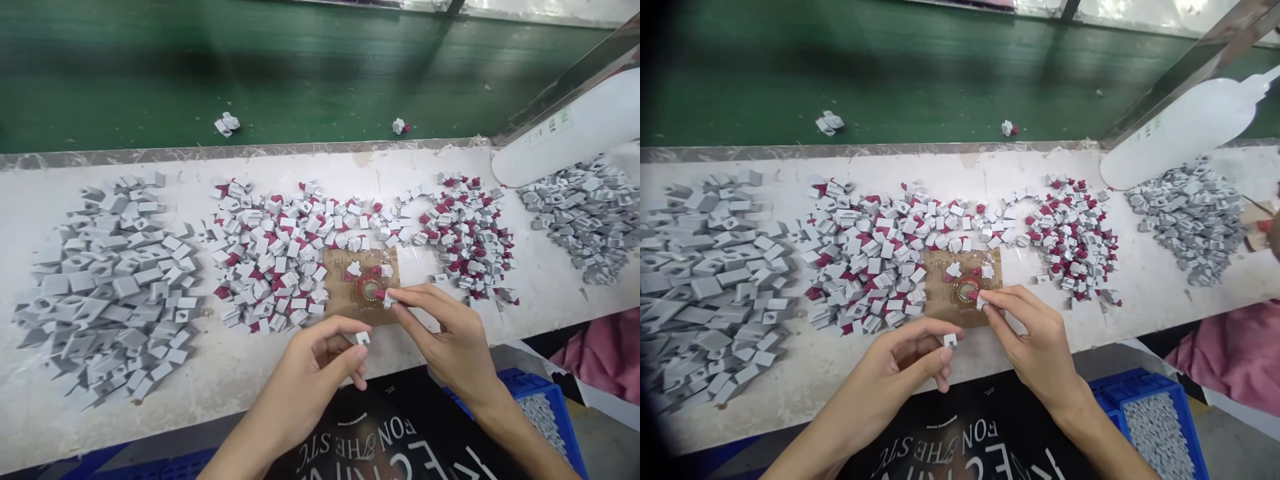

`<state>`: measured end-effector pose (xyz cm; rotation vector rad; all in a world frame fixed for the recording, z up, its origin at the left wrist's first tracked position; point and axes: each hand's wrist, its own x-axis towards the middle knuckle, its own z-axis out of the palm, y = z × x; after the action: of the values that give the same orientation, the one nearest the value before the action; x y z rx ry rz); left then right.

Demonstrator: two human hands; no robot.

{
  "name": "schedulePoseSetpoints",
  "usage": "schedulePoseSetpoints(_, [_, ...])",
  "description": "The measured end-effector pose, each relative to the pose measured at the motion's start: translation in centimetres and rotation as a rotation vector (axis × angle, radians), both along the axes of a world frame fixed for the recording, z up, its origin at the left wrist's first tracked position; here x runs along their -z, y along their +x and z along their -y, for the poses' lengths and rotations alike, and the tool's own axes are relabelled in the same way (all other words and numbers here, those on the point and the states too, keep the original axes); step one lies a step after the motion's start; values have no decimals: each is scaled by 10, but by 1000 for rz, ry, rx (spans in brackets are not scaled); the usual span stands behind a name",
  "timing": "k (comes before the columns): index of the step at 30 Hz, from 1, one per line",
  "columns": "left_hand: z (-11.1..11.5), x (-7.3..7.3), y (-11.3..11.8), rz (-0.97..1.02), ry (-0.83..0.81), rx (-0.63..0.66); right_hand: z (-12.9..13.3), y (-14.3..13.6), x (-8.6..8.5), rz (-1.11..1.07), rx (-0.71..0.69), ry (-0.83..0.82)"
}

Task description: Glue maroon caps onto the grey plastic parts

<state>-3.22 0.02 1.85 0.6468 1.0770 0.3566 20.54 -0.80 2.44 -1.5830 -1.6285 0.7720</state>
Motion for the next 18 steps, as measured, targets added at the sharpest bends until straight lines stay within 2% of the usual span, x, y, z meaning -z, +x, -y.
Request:
schedulePoseSetpoints(7, [-15,3,-3,-83,175,-148,-3,-3,1,11,-43,28])
schedulePoseSetpoints(12, [-29,-10,-7,-135,271,-158,-3,-3,-1,-60,4,17])
schedulePoseSetpoints(14, [-37,-16,-5,-140,335,-180,-5,-2,-3,-171,78,-40])
schedulePoseSetpoints(18, [-53,-23,9,-69,423,-210,-18,0,-10,-532,181,-175])
